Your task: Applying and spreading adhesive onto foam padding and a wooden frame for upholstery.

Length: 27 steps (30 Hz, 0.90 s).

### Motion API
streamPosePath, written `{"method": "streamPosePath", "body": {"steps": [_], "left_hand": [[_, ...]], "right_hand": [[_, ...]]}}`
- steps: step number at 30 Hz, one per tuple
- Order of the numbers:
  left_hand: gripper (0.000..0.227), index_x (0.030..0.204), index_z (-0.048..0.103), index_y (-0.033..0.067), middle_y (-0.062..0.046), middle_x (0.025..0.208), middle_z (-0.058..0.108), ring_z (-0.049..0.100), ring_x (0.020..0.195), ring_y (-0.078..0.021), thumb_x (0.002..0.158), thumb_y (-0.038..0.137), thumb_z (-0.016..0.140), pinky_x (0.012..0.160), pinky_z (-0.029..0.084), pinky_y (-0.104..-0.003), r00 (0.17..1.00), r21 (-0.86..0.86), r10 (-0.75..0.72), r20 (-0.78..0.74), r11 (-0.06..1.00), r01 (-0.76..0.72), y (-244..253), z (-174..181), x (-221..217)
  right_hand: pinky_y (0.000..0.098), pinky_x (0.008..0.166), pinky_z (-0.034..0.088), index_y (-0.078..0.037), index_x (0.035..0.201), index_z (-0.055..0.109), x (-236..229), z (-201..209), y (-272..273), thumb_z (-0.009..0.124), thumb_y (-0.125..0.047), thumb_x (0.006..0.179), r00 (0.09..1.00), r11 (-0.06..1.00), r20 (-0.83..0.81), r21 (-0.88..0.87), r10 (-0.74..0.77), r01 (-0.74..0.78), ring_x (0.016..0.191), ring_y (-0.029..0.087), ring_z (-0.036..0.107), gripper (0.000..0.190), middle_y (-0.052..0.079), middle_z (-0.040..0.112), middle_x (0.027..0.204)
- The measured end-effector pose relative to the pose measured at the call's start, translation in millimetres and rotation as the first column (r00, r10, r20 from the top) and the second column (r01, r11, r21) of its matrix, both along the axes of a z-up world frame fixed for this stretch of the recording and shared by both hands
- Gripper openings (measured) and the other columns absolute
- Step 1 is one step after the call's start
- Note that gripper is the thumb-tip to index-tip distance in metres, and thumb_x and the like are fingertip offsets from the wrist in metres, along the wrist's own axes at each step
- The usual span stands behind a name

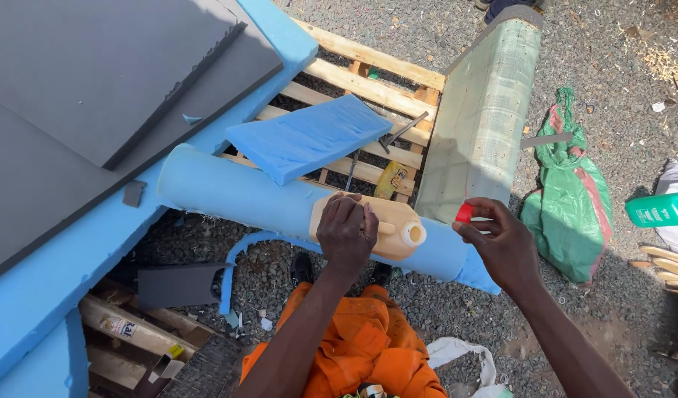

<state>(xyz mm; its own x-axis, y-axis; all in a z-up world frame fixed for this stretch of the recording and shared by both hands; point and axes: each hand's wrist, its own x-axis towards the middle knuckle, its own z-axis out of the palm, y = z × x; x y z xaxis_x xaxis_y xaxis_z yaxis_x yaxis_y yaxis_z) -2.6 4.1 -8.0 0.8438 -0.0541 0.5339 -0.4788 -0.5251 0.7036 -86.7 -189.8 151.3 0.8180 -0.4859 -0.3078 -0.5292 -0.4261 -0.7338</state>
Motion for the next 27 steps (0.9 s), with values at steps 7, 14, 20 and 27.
{"method": "streamPosePath", "body": {"steps": [7,14,20,27], "left_hand": [[0.025,0.076,0.066,0.0004,-0.013,0.082,0.066,0.069,0.085,-0.0291,0.1,0.006,0.06,0.096,0.059,-0.047,0.993,0.006,-0.035,0.115,0.999,0.035,6.1,14.1,2.7],[0.027,0.073,0.068,0.0009,-0.01,0.082,0.066,0.072,0.089,-0.0277,0.099,0.007,0.062,0.097,0.061,-0.047,0.997,0.027,-0.017,0.077,1.0,0.015,-1.0,6.2,3.6],[0.032,0.072,0.071,0.0006,-0.008,0.081,0.064,0.074,0.092,-0.0298,0.102,0.007,0.061,0.098,0.063,-0.052,1.0,0.037,0.022,-0.007,0.999,-0.022,-3.5,5.5,-3.8],[0.03,0.071,0.071,0.0013,-0.008,0.081,0.065,0.075,0.091,-0.0286,0.1,0.007,0.064,0.097,0.063,-0.049,0.997,0.065,0.074,0.005,0.995,-0.074,-11.9,4.8,-1.5]], "right_hand": [[0.0411,0.074,0.052,-0.005,0.14,0.06,-67.0,-59.5,-2.3,0.045,-0.022,0.106,0.9,0.759,-0.1,0.502,-0.424,0.414,0.087,0.033,0.065,0.042,0.029,0.07,0.115],[0.0365,0.056,0.051,-0.008,0.097,0.069,-40.8,-60.0,20.1,0.077,-0.027,0.096,0.991,0.989,0.116,0.141,-0.067,0.05,0.065,0.021,0.061,0.021,0.01,0.065,0.084],[0.0416,0.058,0.056,-0.011,0.118,0.068,6.2,-72.5,-3.1,0.088,-0.021,0.083,0.803,0.786,0.122,-0.332,0.584,-0.522,0.068,0.024,0.069,0.042,0.009,0.065,0.106],[0.0386,0.062,0.058,-0.01,0.11,0.071,30.4,-74.8,-22.9,0.095,-0.011,0.072,0.69,0.68,0.102,-0.325,0.716,-0.657,0.072,0.024,0.071,0.046,0.009,0.064,0.091]]}}
